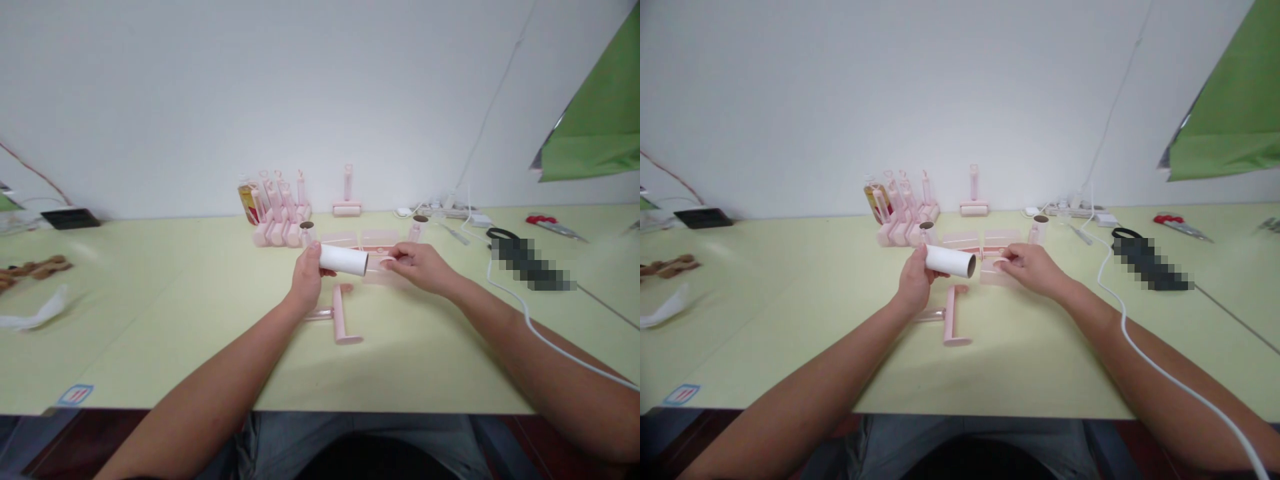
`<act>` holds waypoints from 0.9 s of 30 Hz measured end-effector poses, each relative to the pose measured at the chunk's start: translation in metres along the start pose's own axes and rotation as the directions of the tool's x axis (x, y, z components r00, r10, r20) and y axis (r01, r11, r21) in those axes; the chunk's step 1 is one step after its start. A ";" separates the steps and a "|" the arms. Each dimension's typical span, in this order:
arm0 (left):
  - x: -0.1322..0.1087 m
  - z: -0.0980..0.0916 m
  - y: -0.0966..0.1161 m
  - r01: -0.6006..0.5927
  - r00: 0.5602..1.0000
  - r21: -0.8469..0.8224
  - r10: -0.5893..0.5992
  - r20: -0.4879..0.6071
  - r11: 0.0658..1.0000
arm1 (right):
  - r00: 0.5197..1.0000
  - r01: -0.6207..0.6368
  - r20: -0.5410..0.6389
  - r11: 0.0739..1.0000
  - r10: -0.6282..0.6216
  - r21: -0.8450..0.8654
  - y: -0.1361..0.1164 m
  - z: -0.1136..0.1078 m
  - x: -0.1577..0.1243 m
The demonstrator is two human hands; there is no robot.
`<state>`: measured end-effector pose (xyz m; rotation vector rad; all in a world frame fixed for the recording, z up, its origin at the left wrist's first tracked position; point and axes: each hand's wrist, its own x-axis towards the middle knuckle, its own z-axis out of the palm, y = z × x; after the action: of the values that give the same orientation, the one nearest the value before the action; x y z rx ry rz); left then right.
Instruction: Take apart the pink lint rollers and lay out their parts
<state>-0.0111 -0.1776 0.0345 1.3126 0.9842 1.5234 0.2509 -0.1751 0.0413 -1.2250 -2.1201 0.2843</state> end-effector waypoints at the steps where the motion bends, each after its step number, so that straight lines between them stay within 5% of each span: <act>1: 0.000 0.000 0.000 0.001 1.000 -0.002 -0.001 -0.003 1.000 | 0.998 0.020 0.055 0.999 -0.021 0.027 -0.005 0.003 -0.002; 11: 0.002 0.000 -0.004 0.008 1.000 -0.033 -0.008 0.007 0.999 | 0.988 0.118 0.120 0.981 -0.100 -0.154 0.004 0.008 0.000; 27: 0.001 -0.002 -0.004 0.014 1.000 -0.015 -0.014 0.021 1.000 | 0.989 0.150 0.038 0.977 -0.145 -0.151 0.021 0.017 0.006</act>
<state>-0.0127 -0.1752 0.0314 1.3063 0.9651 1.5010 0.2520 -0.1568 0.0207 -1.1464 -2.2774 0.0729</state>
